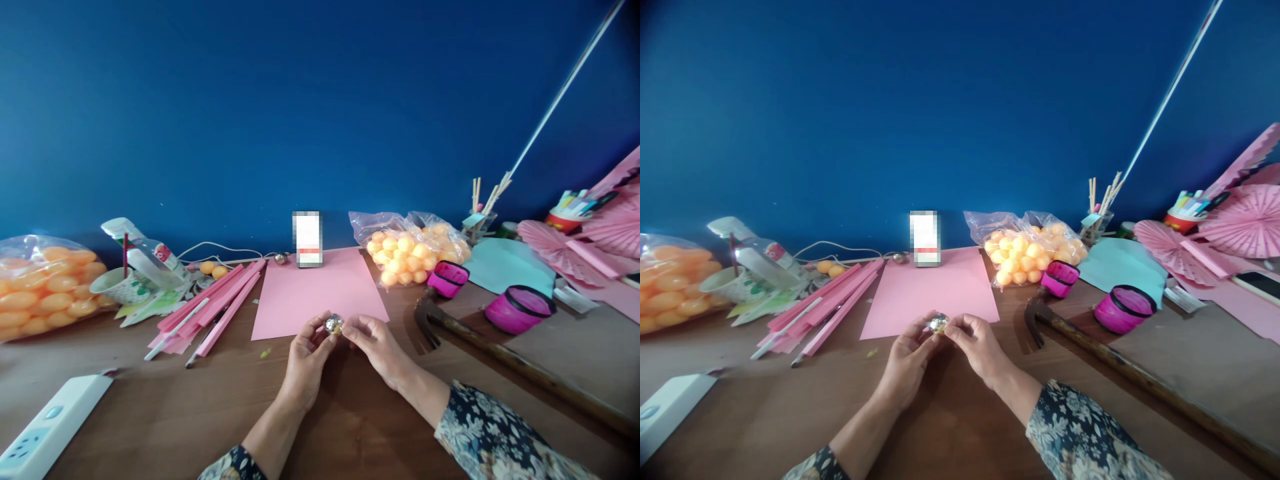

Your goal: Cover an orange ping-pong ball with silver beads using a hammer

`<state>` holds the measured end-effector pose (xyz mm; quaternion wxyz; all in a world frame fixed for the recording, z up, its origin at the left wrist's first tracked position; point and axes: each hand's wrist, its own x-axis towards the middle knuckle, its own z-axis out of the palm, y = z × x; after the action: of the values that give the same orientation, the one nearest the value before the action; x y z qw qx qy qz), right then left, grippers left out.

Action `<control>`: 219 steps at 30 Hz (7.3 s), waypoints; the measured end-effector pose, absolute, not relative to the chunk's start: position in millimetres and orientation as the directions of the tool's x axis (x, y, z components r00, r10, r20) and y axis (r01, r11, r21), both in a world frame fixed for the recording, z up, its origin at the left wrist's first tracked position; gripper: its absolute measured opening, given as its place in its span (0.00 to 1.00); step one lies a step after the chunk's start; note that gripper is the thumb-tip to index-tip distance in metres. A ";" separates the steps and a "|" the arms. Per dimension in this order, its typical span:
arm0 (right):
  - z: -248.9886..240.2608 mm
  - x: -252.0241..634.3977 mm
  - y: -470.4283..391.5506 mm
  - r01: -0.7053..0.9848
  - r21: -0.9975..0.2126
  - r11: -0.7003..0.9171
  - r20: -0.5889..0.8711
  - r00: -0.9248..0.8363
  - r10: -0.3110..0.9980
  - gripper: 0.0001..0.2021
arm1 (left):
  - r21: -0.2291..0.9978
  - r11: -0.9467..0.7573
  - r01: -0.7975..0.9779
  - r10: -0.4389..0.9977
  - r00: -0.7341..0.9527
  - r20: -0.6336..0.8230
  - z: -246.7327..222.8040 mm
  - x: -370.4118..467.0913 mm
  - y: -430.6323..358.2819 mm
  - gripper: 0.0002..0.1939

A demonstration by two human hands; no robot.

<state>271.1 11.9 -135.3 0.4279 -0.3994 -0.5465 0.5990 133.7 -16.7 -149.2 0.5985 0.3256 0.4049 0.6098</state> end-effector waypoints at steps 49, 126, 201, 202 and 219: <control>-138.1 271.0 12.0 0.004 -1.000 -0.018 -0.018 -0.307 0.951 0.12 | 0.912 0.032 -0.408 0.993 -0.094 -0.077 -152.8 133.0 -15.6 0.22; -142.6 269.9 9.5 0.025 -0.998 -0.058 -0.063 -0.239 0.969 0.15 | 0.944 0.067 -0.322 0.990 -0.096 -0.103 -152.3 136.9 -16.1 0.21; -132.6 283.8 22.4 0.246 -0.929 0.278 0.204 -0.286 0.936 0.09 | 0.736 0.100 -0.669 0.977 -0.074 -0.200 -149.4 129.4 -14.2 0.17; -132.7 283.7 22.0 0.252 -0.925 0.285 0.210 -0.287 0.935 0.08 | 0.739 0.102 -0.666 0.976 -0.075 -0.203 -149.3 129.5 -14.2 0.17; -133.4 282.2 20.6 0.293 -0.909 0.296 0.221 -0.264 0.939 0.04 | 0.742 0.098 -0.664 0.973 -0.092 -0.211 -147.8 130.4 -14.4 0.19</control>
<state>282.2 20.6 -133.4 0.4120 -0.4454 -0.6915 0.3921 130.4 -14.4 -147.8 0.6409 0.2081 0.3719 0.6385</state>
